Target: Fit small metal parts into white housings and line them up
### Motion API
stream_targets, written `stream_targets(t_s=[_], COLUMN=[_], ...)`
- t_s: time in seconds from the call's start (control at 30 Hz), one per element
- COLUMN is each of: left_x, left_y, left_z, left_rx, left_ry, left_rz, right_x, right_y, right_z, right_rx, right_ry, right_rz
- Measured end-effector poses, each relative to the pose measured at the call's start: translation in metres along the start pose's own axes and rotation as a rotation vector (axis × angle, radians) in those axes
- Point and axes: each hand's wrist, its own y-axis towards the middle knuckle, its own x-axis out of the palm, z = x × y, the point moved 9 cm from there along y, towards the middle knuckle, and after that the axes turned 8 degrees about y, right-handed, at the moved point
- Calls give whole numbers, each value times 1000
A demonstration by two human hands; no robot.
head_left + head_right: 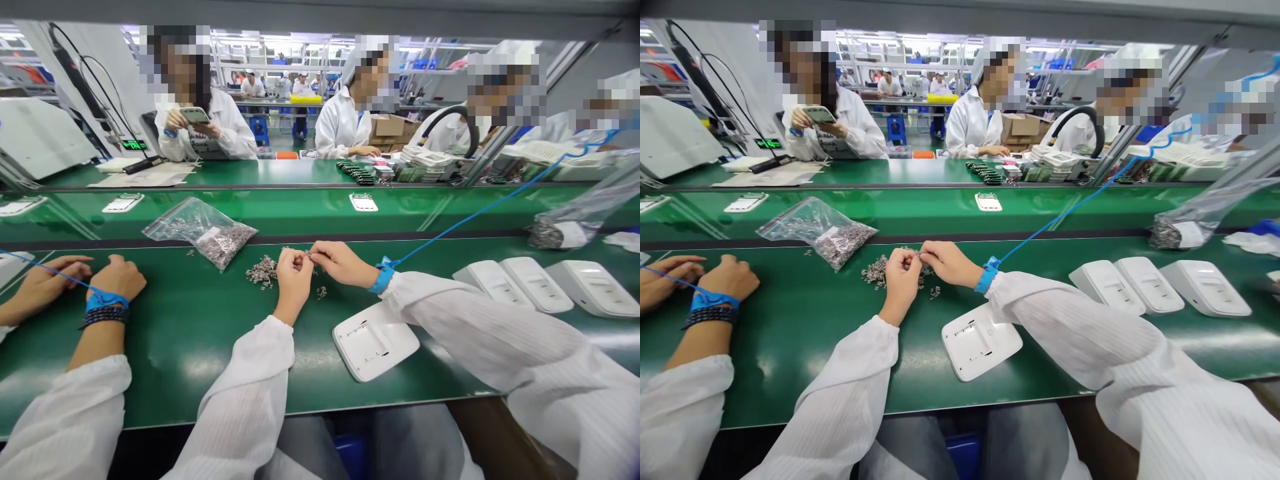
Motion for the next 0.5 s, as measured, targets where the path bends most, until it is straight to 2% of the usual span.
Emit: stream_targets(t_s=[0.1, 0.17, 0.27, 0.37, 0.5], left_x=[-1, 0, 6, 7, 3], left_y=[1, 2, 2, 3, 4], left_z=[0, -8, -21, -20, -4], left_rx=[17, -36, -144, -141, -37], left_ry=[-3, -77, -210, -208, -51], left_rz=[17, 5, -37, -58, -75], right_x=[-2, -5, -12, -19, -23], right_y=[-4, -7, -10, -12, -16], right_z=[-7, -12, -18, -15, 7], right_rx=[-70, -116, -148, -78, 114], right_ry=[-136, -177, -123, -15, 45], right_rz=[16, 28, 31, 22, 11])
